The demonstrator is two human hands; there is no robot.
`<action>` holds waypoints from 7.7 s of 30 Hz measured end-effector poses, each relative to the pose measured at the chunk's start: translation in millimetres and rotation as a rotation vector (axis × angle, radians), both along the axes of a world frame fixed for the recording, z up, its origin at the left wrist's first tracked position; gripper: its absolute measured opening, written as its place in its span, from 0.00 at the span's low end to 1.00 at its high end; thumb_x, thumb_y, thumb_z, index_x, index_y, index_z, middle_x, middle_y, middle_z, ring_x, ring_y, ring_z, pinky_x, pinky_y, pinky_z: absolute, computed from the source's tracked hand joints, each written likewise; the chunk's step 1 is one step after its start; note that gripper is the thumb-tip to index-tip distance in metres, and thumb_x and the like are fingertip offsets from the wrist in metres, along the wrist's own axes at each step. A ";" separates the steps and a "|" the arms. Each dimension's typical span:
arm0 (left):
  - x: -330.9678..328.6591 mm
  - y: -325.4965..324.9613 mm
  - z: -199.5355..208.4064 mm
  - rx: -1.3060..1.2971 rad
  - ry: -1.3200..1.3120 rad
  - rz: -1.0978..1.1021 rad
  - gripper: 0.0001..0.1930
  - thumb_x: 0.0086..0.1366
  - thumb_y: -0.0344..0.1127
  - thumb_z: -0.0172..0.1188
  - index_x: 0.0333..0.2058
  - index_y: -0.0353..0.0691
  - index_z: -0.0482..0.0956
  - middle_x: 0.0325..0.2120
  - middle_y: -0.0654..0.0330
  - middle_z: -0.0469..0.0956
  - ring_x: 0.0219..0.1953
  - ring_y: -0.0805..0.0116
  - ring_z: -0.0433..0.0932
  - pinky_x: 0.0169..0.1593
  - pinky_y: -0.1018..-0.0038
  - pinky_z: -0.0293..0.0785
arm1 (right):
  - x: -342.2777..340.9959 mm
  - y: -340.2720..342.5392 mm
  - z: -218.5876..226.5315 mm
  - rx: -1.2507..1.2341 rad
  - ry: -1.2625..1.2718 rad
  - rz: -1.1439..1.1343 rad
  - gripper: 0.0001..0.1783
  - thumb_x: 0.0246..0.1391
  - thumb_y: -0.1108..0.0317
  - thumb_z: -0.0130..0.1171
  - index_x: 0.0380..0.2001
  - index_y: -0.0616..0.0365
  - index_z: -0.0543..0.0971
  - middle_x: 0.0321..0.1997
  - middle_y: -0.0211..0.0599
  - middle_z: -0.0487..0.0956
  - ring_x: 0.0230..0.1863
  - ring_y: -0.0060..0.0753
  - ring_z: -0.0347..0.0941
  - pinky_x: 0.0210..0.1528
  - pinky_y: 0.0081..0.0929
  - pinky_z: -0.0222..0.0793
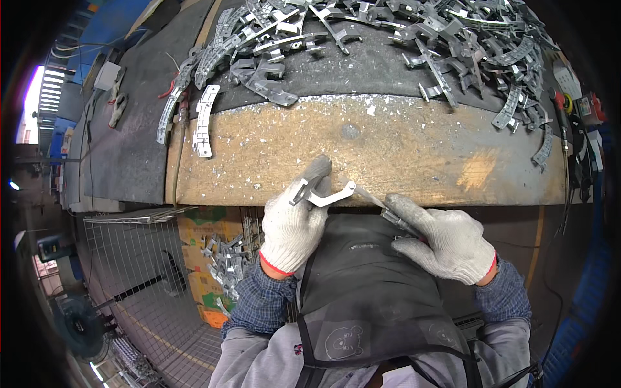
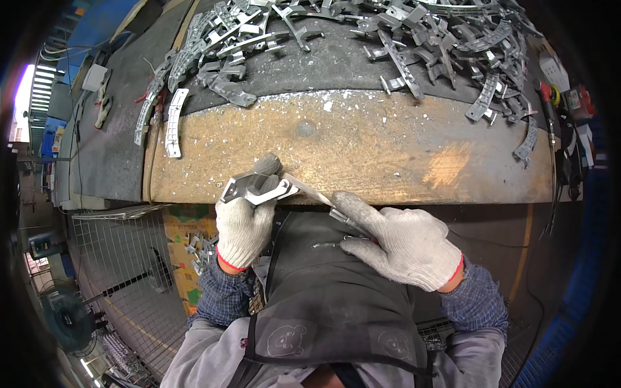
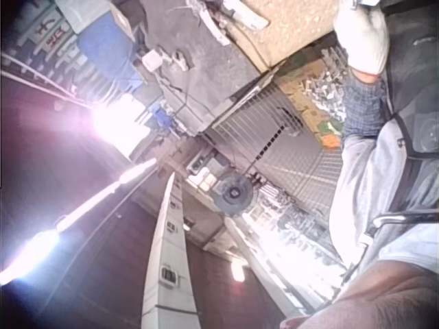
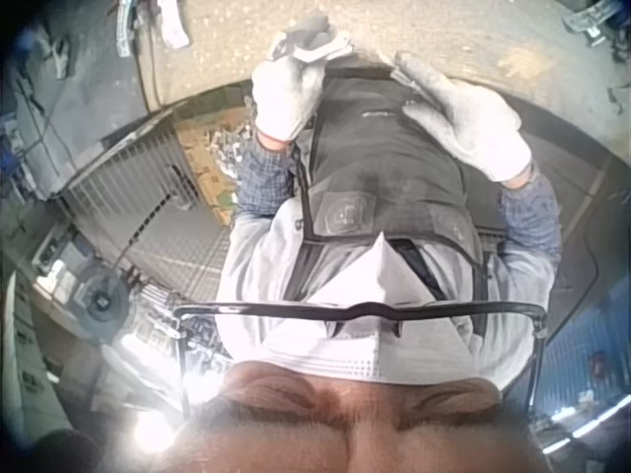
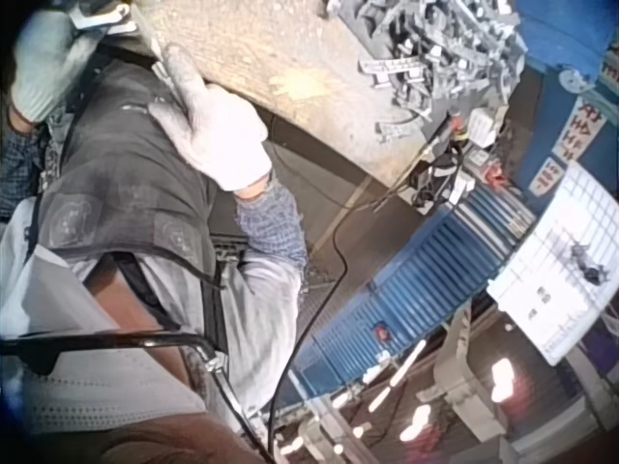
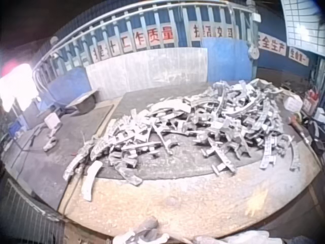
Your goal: The person files metal parts using a pneumatic tool, turning each part to file various surfaces, and drops finished pieces into a container below. Afterward, the person places the tool on the table, takes off their gloves, and removes their glasses.
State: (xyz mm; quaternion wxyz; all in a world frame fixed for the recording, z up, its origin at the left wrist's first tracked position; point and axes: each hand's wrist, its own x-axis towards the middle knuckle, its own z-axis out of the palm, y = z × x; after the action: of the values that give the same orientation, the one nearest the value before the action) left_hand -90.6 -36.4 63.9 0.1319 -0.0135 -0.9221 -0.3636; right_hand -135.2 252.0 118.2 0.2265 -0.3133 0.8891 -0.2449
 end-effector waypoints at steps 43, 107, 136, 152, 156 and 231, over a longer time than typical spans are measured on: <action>-33.6 -2.9 8.4 0.702 -0.116 0.033 0.35 0.76 0.22 0.64 0.77 0.37 0.63 0.50 0.53 0.86 0.48 0.70 0.85 0.47 0.74 0.85 | 17.0 4.0 -23.1 -0.134 -0.006 -0.140 0.44 0.61 0.51 0.76 0.76 0.50 0.72 0.43 0.52 0.89 0.40 0.57 0.89 0.42 0.46 0.85; 49.6 58.4 -99.4 0.018 -0.278 0.039 0.08 0.66 0.32 0.66 0.43 0.39 0.84 0.40 0.48 0.84 0.37 0.42 0.86 0.41 0.52 0.83 | 76.8 21.4 -5.7 0.278 -0.101 0.038 0.41 0.69 0.38 0.64 0.79 0.38 0.68 0.26 0.45 0.84 0.22 0.50 0.84 0.19 0.49 0.78; 47.8 47.9 -92.5 1.048 -0.581 0.048 0.14 0.79 0.36 0.63 0.55 0.33 0.82 0.39 0.55 0.88 0.27 0.65 0.85 0.30 0.71 0.80 | 33.3 28.5 -24.3 -0.434 -1.257 -0.281 0.43 0.73 0.57 0.61 0.83 0.58 0.60 0.37 0.32 0.84 0.30 0.22 0.77 0.32 0.26 0.77; 49.5 21.3 -50.4 1.704 -0.703 0.015 0.26 0.84 0.46 0.58 0.64 0.25 0.78 0.20 0.68 0.78 0.17 0.78 0.73 0.20 0.77 0.66 | 11.3 -19.8 -18.8 0.304 0.120 0.001 0.38 0.72 0.38 0.61 0.79 0.33 0.68 0.29 0.47 0.82 0.25 0.52 0.83 0.25 0.49 0.79; 49.7 19.2 -52.8 1.428 -0.714 0.075 0.29 0.84 0.55 0.57 0.58 0.27 0.82 0.18 0.69 0.75 0.16 0.79 0.70 0.20 0.77 0.62 | -0.7 -18.9 -15.1 0.275 -0.019 -0.089 0.39 0.71 0.41 0.63 0.80 0.38 0.68 0.33 0.50 0.85 0.30 0.56 0.86 0.33 0.50 0.82; 38.8 -15.5 -24.9 1.844 -0.829 0.281 0.26 0.86 0.48 0.52 0.51 0.24 0.84 0.11 0.66 0.71 0.07 0.78 0.65 0.10 0.78 0.56 | -26.4 -41.5 15.8 0.217 -0.426 0.317 0.45 0.65 0.45 0.70 0.79 0.48 0.68 0.48 0.55 0.89 0.44 0.61 0.89 0.46 0.50 0.85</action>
State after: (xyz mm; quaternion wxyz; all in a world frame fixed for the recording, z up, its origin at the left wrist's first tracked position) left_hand -51.8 -51.9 39.0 -0.1971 0.3288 -0.2493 -0.8893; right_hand -161.6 210.4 133.9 0.4761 -0.3636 0.7825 -0.1700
